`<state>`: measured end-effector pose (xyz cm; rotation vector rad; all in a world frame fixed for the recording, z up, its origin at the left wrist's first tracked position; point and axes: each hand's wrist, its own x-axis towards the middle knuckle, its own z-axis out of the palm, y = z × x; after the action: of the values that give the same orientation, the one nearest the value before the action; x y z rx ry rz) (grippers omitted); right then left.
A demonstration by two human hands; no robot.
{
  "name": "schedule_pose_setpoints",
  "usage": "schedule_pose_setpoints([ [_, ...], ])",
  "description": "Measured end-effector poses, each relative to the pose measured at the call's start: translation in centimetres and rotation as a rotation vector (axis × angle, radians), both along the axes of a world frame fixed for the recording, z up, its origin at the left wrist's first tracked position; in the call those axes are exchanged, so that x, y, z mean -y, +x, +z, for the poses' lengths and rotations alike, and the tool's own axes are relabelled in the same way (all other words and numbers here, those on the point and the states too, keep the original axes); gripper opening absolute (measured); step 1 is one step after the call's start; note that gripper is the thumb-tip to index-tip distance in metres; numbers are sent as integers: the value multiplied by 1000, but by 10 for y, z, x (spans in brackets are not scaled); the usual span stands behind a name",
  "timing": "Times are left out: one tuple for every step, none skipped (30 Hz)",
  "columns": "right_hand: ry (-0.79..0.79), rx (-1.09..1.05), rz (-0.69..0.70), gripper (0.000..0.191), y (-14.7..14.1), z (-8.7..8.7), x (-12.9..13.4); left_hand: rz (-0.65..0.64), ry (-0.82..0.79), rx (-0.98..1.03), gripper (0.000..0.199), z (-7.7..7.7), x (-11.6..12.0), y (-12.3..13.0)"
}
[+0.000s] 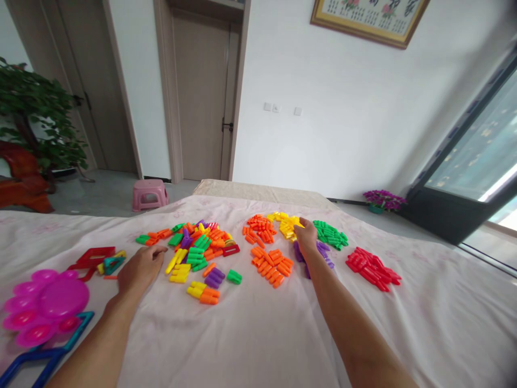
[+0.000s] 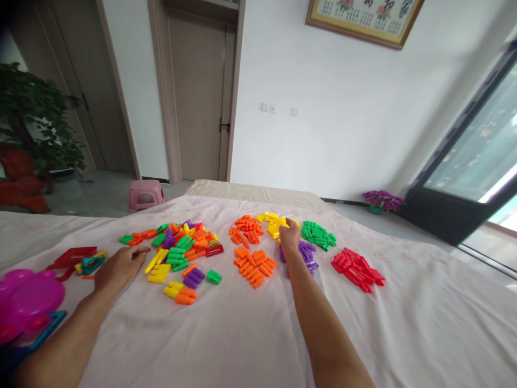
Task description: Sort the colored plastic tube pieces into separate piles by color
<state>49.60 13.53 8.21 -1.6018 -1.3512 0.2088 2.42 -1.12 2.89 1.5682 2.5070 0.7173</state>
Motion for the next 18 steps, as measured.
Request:
schedule_pose_setpoints([
  [-4,-40,7,50,-2,-2,2,4,0,-2,39,0,0,0],
  [-15,-87,38,49,-8,-4,6,6,-1,-4,38,1,0,1],
  [-25,-122,94,46,-18,-6,13,8,-2,-5,38,1,0,1],
  [-30,-121,176,41,-30,-8,22,6,-4,-5,38,2,0,2],
  [-33,-93,266,36,-45,-9,34,5,-7,-4,38,2,0,2],
  [-35,-46,359,31,-61,-9,47,5,-10,-4,39,3,0,2],
  [-37,22,448,27,-77,-9,61,5,-13,-3,39,3,0,2],
  [-41,105,531,24,-94,-7,76,6,-15,-4,40,3,0,2],
  [-50,195,609,23,-109,-6,92,7,-16,-3,40,3,1,2],
  [-69,289,674,21,-123,-4,106,8,-17,-1,40,3,1,2],
  [-82,377,711,20,-136,-2,118,8,-16,1,40,3,1,2],
  [-100,460,735,22,-146,-1,129,8,-15,4,40,3,1,2],
  [-118,534,745,25,-155,-1,138,9,-14,8,40,2,1,2],
  [-136,595,744,27,-162,-1,144,10,-13,11,40,2,1,2],
  [-157,643,739,28,-168,-1,148,10,-11,13,40,2,0,2],
  [-178,673,734,28,-172,-2,151,9,-10,14,41,2,0,2],
  [-193,685,731,27,-175,-3,153,8,-10,14,41,2,0,2],
  [-198,678,728,27,-177,-5,154,5,-12,13,40,2,0,1],
])
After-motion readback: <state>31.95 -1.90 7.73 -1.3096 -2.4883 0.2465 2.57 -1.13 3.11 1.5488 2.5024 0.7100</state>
